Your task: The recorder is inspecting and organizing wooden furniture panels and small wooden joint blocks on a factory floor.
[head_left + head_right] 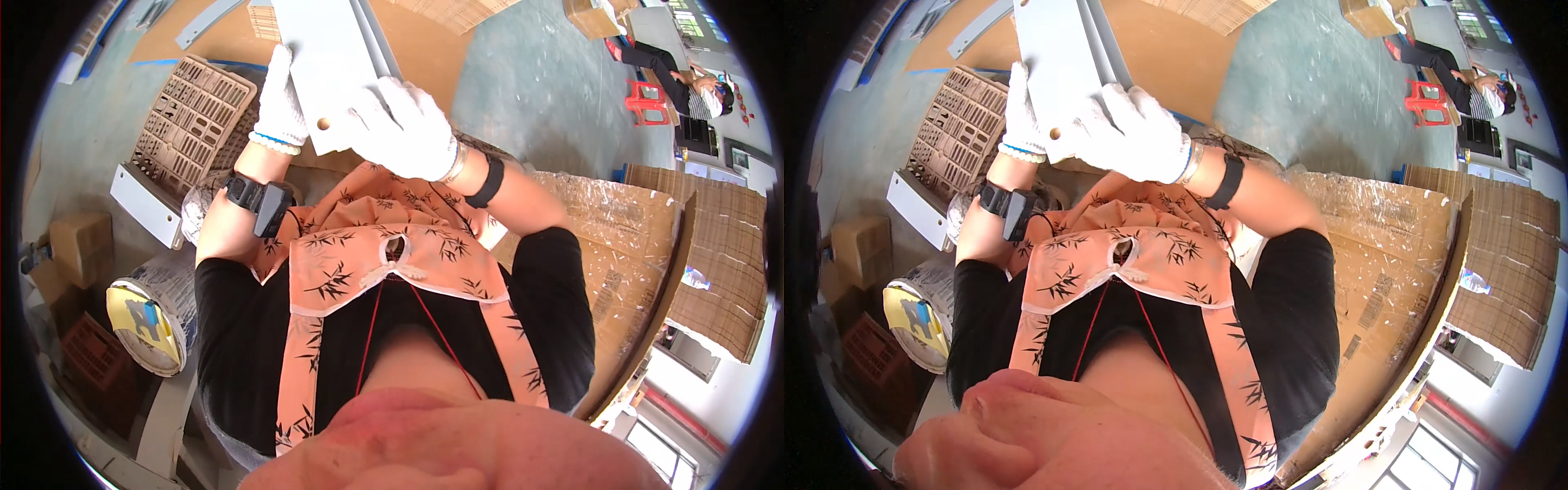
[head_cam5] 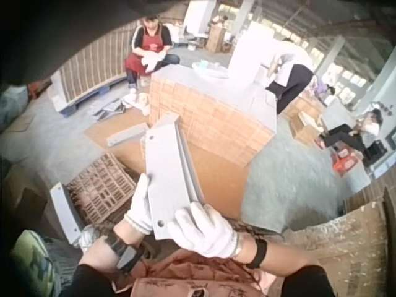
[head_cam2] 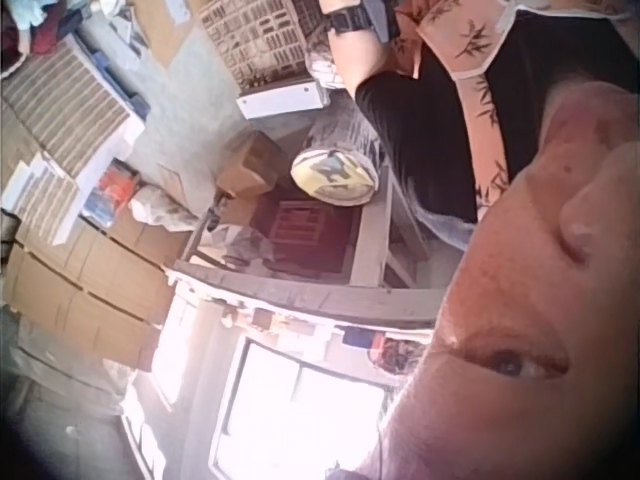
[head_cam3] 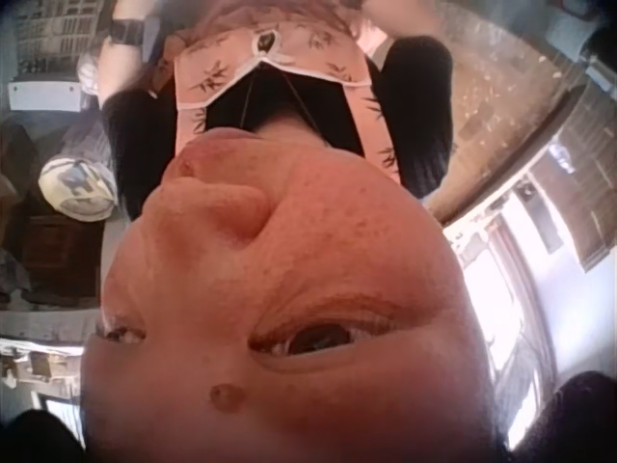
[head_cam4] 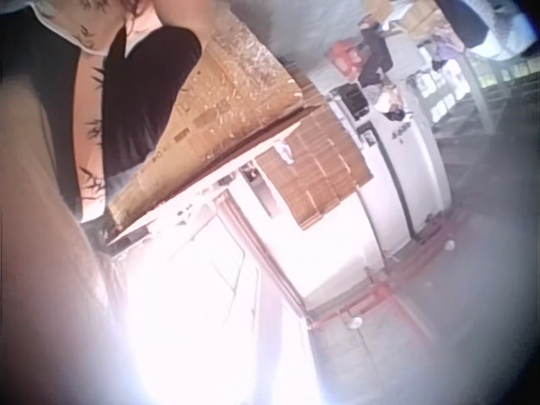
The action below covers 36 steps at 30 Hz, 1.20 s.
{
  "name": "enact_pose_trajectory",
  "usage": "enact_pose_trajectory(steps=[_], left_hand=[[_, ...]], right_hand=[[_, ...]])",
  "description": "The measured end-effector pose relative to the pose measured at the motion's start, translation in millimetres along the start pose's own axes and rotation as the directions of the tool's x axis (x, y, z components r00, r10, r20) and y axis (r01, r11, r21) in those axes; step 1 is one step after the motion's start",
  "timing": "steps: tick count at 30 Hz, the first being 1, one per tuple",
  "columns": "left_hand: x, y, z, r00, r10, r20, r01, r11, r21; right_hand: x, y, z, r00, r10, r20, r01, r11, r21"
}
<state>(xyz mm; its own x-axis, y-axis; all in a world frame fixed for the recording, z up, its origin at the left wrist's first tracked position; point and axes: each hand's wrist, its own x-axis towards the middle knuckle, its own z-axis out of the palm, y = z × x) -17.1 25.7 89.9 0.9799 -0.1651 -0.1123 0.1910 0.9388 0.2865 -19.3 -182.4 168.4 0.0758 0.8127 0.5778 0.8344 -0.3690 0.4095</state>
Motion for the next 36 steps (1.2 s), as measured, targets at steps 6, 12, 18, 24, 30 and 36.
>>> enact_pose_trajectory(steps=[6, 12, 18, 24, 30, 36], left_hand=[[-6.2, 19.0, 13.0, 0.97, 0.233, 0.069, -0.239, 0.965, 0.104], [-2.6, 27.7, 9.5, 0.944, 0.326, 0.049, -0.33, 0.934, 0.136], [-2.9, 20.5, -7.2, 0.924, 0.382, -0.026, -0.365, 0.9, 0.237], [-4.9, 18.3, -14.0, 0.92, 0.364, -0.144, -0.336, 0.923, 0.19], [-2.3, 13.6, -19.1, 0.871, 0.453, -0.191, -0.355, 0.847, 0.395], [-1.6, 11.7, -8.0, 0.905, 0.348, -0.243, -0.307, 0.932, 0.19]], right_hand=[[21.4, -6.7, -15.2, 0.99, 0.119, 0.076, -0.137, 0.938, 0.317], [-1.6, -25.2, 10.3, 0.591, 0.796, 0.132, -0.678, 0.4, 0.617], [-19.1, -21.9, 31.6, 0.571, 0.703, 0.425, -0.733, 0.202, 0.65], [-17.3, -25.7, 25.1, 0.384, 0.611, 0.693, -0.823, -0.113, 0.556], [-19.5, -42.7, 24.5, 0.162, 0.517, 0.841, -0.645, -0.59, 0.487], [-29.4, -37.5, 19.9, 0.266, 0.487, 0.832, -0.386, -0.737, 0.555]])
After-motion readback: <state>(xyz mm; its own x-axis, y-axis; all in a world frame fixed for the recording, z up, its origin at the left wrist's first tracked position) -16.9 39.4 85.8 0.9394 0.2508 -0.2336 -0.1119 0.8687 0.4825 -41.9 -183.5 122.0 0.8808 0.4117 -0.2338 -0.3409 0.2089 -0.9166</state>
